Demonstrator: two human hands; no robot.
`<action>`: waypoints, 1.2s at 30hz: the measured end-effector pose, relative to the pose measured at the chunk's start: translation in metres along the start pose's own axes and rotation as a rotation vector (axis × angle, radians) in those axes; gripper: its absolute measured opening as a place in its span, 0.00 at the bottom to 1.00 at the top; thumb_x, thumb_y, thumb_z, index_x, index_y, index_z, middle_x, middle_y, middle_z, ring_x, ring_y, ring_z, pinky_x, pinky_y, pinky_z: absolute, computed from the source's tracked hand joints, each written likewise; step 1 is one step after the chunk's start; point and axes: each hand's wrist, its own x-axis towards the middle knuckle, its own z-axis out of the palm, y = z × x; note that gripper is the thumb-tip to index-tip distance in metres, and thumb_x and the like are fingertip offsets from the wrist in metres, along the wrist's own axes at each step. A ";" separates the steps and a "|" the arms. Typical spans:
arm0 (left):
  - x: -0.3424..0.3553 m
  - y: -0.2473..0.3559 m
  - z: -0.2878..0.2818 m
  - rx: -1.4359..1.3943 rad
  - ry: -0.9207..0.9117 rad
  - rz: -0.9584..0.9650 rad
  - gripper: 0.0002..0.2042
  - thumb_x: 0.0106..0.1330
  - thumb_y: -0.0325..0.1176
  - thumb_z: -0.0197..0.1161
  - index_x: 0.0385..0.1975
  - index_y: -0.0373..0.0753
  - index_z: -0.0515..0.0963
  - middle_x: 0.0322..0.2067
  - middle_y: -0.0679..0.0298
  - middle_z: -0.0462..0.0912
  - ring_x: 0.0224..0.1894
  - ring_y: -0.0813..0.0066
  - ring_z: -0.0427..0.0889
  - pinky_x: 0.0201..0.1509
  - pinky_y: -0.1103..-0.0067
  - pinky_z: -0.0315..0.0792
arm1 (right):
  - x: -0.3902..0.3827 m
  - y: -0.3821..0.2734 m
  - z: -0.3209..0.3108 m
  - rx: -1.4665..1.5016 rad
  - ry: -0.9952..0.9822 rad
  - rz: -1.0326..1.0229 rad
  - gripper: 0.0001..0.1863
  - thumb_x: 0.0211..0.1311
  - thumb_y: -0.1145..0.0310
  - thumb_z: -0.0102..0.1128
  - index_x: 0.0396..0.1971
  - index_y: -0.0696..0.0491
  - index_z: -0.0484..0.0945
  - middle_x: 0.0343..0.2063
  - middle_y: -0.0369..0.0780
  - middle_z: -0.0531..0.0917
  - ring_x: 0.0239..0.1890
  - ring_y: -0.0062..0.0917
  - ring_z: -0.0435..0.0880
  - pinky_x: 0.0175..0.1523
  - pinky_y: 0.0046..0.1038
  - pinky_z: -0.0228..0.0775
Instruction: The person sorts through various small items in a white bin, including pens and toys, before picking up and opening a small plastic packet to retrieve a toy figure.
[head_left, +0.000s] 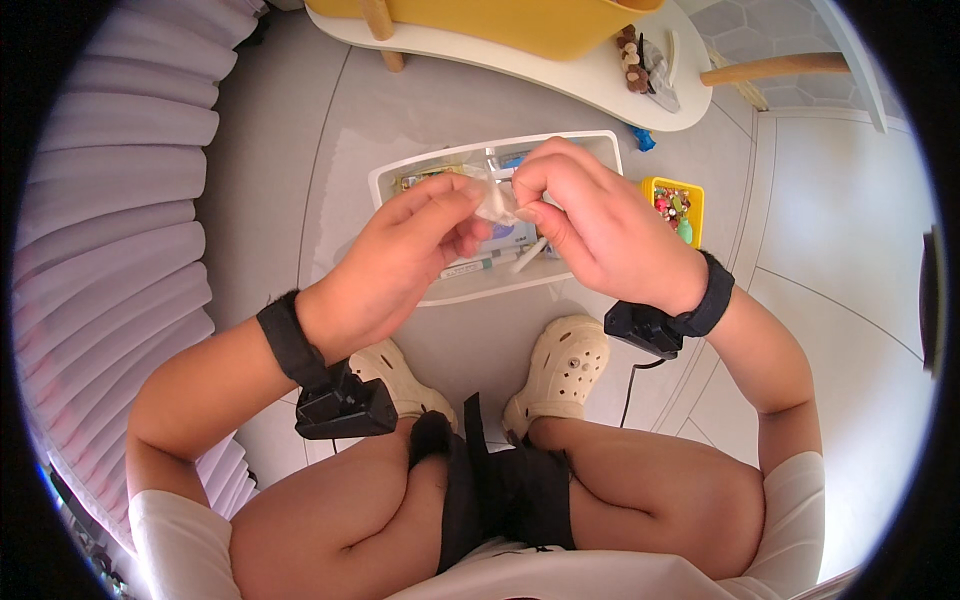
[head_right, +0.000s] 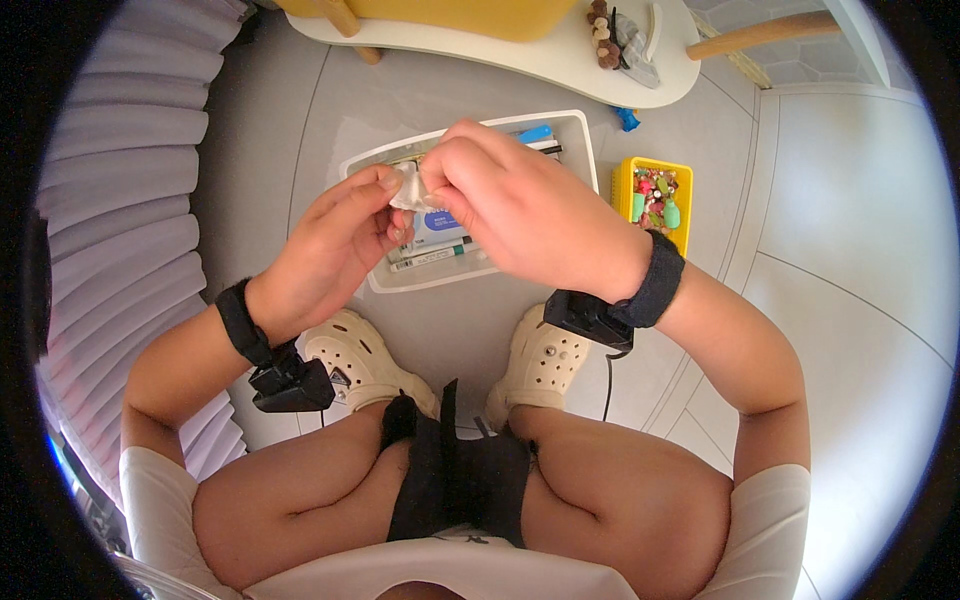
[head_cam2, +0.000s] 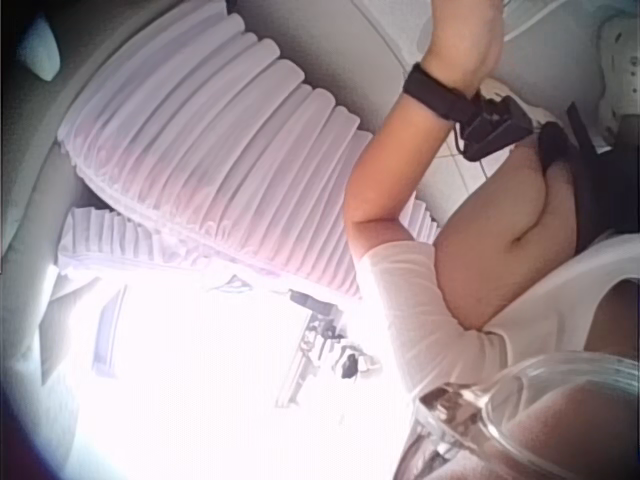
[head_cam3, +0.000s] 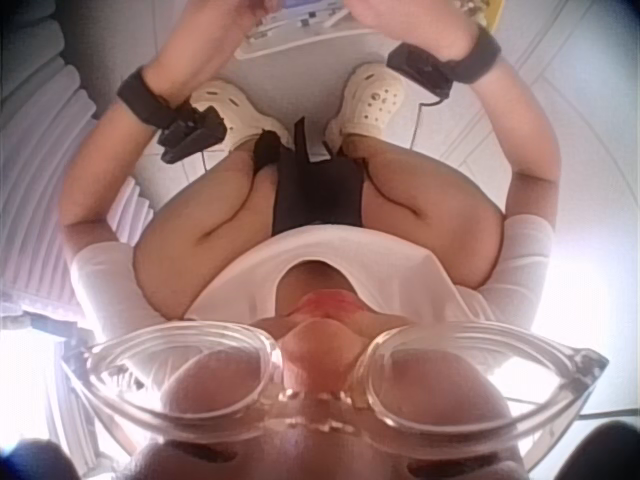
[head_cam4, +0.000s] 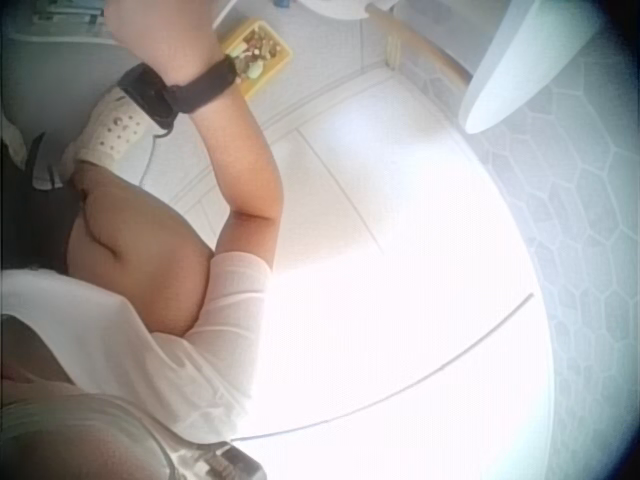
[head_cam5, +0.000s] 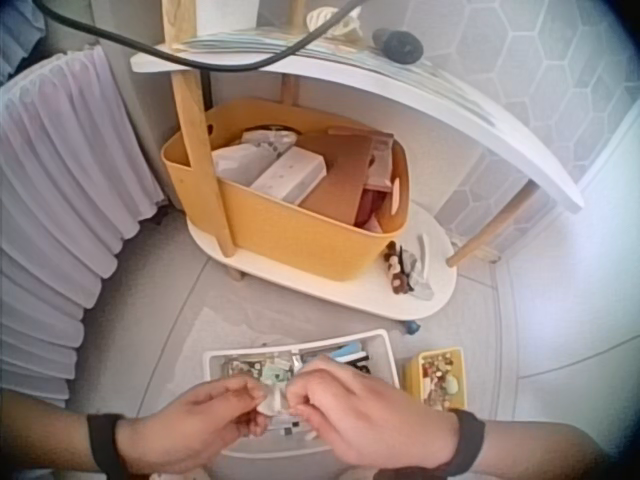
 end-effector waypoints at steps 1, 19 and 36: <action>0.000 0.001 0.001 0.002 -0.003 -0.015 0.08 0.74 0.35 0.48 0.41 0.38 0.71 0.31 0.71 0.71 0.36 0.83 0.69 0.46 0.82 0.66 | 0.000 0.000 0.000 0.036 -0.019 0.012 0.05 0.63 0.76 0.54 0.35 0.56 0.67 0.32 0.42 0.71 0.33 0.38 0.74 0.39 0.32 0.69; 0.002 0.008 0.000 -0.025 -0.033 -0.105 0.08 0.74 0.36 0.49 0.37 0.39 0.72 0.29 0.71 0.71 0.33 0.84 0.69 0.42 0.82 0.66 | -0.010 0.002 -0.002 -0.160 0.063 -0.154 0.15 0.51 0.78 0.66 0.40 0.48 0.80 0.38 0.38 0.76 0.35 0.31 0.79 0.39 0.28 0.74; -0.001 0.000 -0.007 -0.090 -0.045 -0.131 0.06 0.73 0.33 0.50 0.39 0.38 0.72 0.32 0.69 0.74 0.35 0.82 0.70 0.44 0.82 0.67 | -0.003 -0.003 -0.007 -0.521 0.025 -0.337 0.12 0.47 0.70 0.64 0.35 0.44 0.80 0.37 0.32 0.79 0.35 0.28 0.79 0.40 0.29 0.74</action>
